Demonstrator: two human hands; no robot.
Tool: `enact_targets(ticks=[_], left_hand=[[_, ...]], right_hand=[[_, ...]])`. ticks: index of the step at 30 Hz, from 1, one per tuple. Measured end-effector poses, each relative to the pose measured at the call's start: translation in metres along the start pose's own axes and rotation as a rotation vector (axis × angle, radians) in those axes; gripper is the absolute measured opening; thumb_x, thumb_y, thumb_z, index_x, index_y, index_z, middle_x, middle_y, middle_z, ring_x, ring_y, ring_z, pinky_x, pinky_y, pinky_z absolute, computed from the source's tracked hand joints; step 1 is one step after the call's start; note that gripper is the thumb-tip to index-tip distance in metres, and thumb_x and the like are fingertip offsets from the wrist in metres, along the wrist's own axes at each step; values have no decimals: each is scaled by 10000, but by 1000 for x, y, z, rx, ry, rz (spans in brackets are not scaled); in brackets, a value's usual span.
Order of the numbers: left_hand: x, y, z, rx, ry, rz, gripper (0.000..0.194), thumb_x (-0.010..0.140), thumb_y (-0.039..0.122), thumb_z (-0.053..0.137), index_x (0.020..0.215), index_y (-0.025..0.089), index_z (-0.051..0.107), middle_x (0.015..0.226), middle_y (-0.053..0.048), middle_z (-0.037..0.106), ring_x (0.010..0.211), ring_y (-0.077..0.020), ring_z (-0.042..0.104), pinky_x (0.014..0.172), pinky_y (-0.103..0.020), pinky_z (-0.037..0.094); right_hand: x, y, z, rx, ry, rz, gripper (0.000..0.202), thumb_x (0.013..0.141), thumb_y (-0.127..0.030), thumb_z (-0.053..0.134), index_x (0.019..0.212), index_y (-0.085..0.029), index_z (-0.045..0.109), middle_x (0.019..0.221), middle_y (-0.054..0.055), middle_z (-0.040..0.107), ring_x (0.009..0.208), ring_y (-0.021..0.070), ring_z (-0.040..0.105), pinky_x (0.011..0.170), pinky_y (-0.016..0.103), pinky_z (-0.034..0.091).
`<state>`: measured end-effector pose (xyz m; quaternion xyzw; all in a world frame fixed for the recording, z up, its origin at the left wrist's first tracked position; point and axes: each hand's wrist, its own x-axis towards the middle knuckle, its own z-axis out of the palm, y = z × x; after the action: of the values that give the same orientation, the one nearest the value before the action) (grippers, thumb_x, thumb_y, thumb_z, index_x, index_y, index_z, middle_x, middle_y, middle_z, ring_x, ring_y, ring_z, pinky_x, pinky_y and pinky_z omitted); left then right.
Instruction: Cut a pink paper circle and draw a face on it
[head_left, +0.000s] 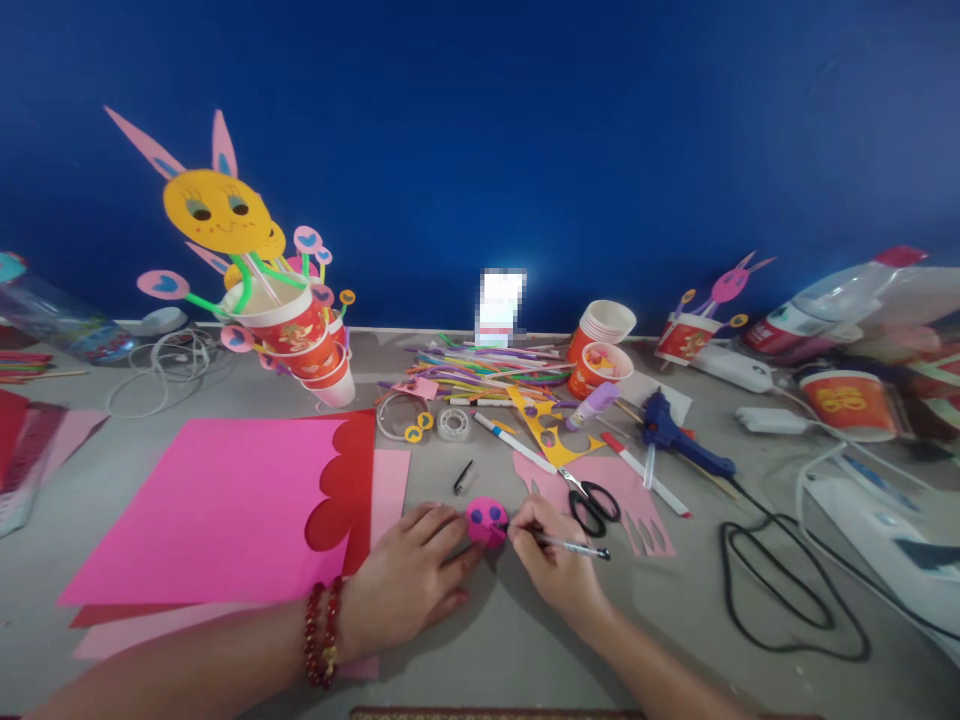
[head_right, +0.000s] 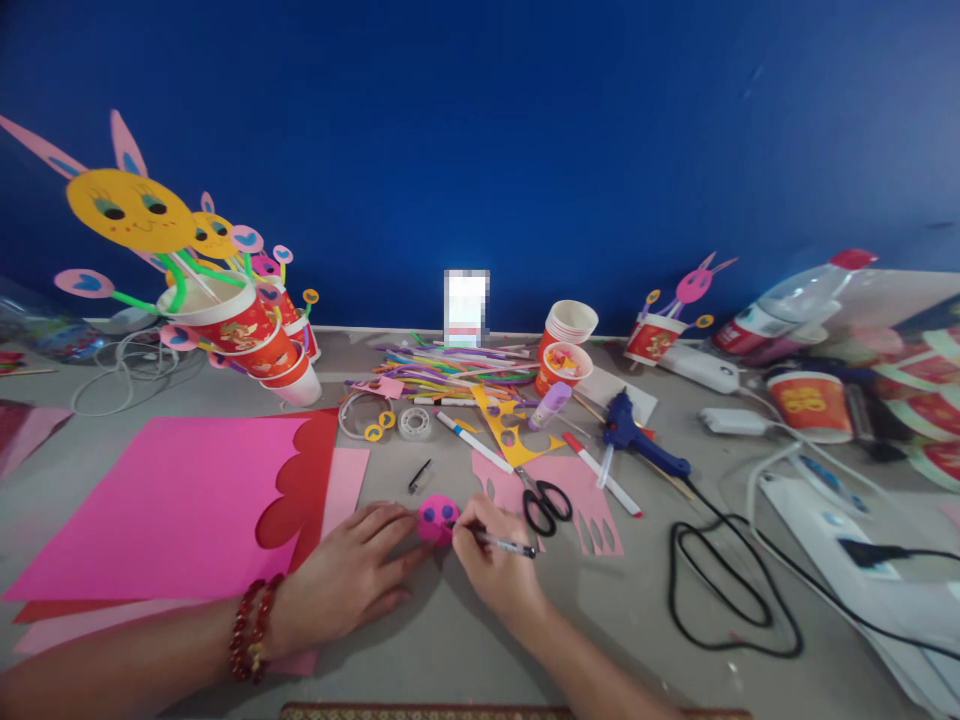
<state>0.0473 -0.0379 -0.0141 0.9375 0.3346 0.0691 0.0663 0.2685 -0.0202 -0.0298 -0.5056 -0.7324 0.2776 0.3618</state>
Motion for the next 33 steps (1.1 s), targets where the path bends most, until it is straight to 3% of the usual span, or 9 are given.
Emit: enact_targets(ticks=[21,29,33], left_hand=[[1,1,-2,-3,-10,-3,476,891,451,616,1297,225,514,1295,-66,537,1222,-268,441,1061,-417,327],[2,2,-4,-26,-45,-9,497,907,443,597,1338,230,470,1280,-67,535,1216,-275,441,1048,-427,333],[2,2,-4,-22,-50,-12,491,905,447,598,1328,232,472,1277,-66,531,1213,-273,437,1049,-428,334]], right_hand=[[-1,-1,-1,8,-10,15,203,827,-149,438,634,-210,453,531,-55,438,468,100,405,480,220,307],[-2,3,0,244,111,51,171,824,-155,466,664,-210,484,564,-45,483,471,103,450,457,208,348],[-3,1,-2,346,111,65,124,859,-184,494,740,-205,519,580,-45,497,475,104,465,452,206,368]])
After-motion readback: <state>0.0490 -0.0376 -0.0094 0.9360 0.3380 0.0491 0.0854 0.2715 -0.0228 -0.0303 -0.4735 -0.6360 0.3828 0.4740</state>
